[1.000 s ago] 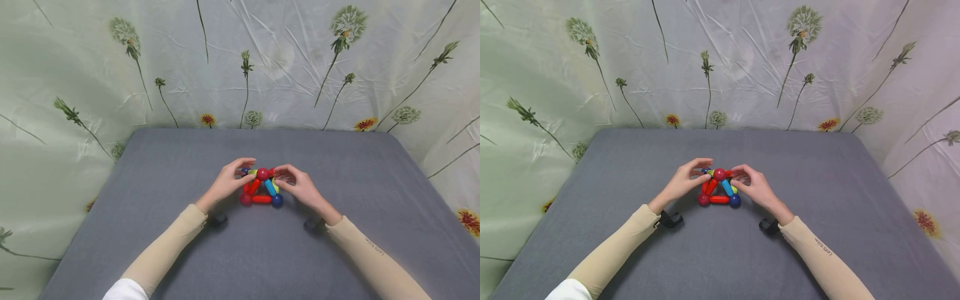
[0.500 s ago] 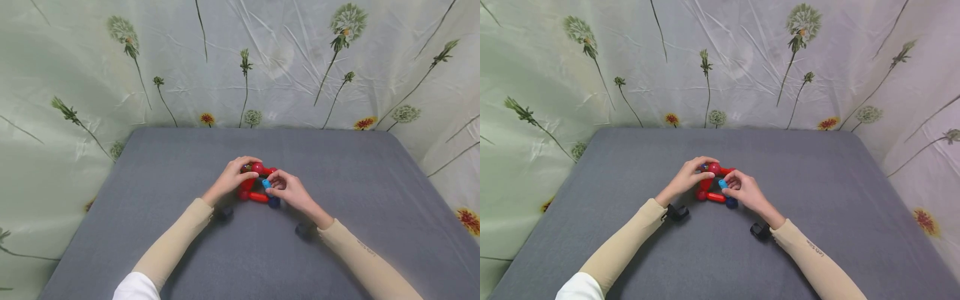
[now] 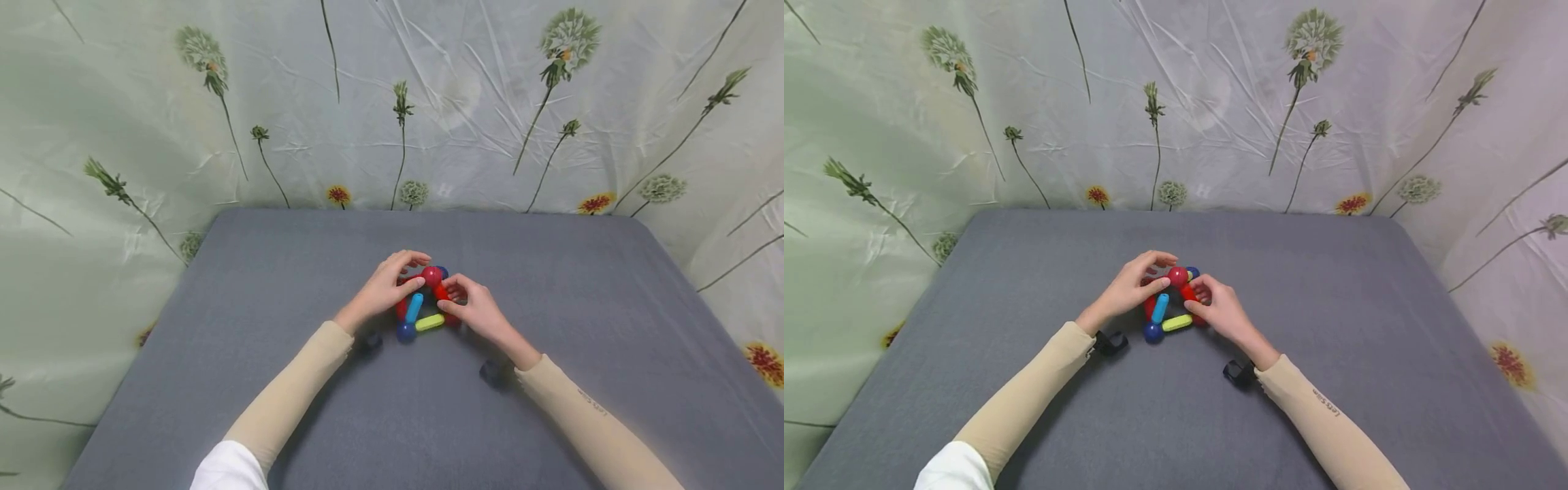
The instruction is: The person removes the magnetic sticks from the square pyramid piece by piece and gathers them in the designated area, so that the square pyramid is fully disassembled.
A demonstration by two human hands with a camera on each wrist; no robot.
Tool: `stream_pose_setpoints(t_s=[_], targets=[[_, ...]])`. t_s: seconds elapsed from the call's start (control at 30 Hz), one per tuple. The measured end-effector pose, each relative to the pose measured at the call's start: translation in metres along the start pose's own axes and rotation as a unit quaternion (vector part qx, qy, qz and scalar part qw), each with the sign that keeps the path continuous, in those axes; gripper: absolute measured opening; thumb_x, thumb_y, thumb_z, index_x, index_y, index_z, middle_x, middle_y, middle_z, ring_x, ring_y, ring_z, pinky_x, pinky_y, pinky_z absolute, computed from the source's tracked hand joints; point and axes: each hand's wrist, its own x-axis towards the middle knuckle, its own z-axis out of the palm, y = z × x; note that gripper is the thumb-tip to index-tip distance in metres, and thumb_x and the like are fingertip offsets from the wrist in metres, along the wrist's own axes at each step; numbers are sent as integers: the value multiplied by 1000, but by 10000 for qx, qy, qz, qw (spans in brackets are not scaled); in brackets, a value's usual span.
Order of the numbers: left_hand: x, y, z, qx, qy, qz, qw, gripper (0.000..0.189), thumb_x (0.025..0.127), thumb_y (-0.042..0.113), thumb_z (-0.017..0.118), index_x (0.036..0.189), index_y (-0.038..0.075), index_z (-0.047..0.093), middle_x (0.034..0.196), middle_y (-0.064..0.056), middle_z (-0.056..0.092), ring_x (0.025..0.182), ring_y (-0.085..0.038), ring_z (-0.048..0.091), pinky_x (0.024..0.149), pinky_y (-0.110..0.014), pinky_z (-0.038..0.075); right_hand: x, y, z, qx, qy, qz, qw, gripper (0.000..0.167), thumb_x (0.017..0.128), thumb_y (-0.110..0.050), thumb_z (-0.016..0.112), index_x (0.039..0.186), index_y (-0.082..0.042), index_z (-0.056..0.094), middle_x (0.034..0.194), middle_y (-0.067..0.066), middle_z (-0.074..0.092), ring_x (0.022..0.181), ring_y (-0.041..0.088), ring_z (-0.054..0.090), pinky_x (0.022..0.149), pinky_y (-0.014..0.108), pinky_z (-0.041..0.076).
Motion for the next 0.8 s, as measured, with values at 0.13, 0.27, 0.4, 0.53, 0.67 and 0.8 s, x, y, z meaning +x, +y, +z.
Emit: stream_pose_setpoints(t_s=[0.13,0.27,0.4,0.53,0.67,0.8], targets=[[0,8,5,733,244,-210,9968,34,92,28,65,121,11,59,113,0,57,102,-15,48,84,-31,47,0,-3,4,214,204,92,9995,29,84,-8,73,106,3,58,98,14,63,86,26,62,78,36,53],[4,12,7,564,451,-364,9967,33,89,26,69,117,10,61,107,0,60,95,-14,49,78,-29,48,1,-6,8,325,308,164,9989,27,83,-7,73,103,3,58,94,14,64,82,25,63,73,31,54],[7,11,5,339,530,-486,9968,30,90,20,68,117,9,63,107,-3,63,96,-18,52,81,-31,47,-1,-8,10,467,295,134,9984,27,82,-4,74,102,4,58,93,15,65,81,26,65,72,30,55],[10,7,1,138,577,-572,9966,31,92,19,65,120,7,63,111,-6,64,96,-19,58,84,-32,49,-5,-11,11,563,72,43,9984,27,82,-4,74,103,3,58,96,14,65,84,24,66,74,30,54],[12,4,-2,-400,323,-573,9970,32,93,14,64,122,3,62,116,-8,63,98,-18,62,86,-29,50,-6,-11,3,610,237,-19,9979,22,85,-6,71,103,2,61,97,13,66,85,24,66,76,32,54],[14,0,-2,-842,-150,-363,9957,33,94,10,61,126,2,60,122,-9,61,104,-17,59,91,-28,47,0,-4,-7,198,720,-205,9970,21,86,-2,66,107,1,61,105,15,64,95,28,61,85,41,50]])
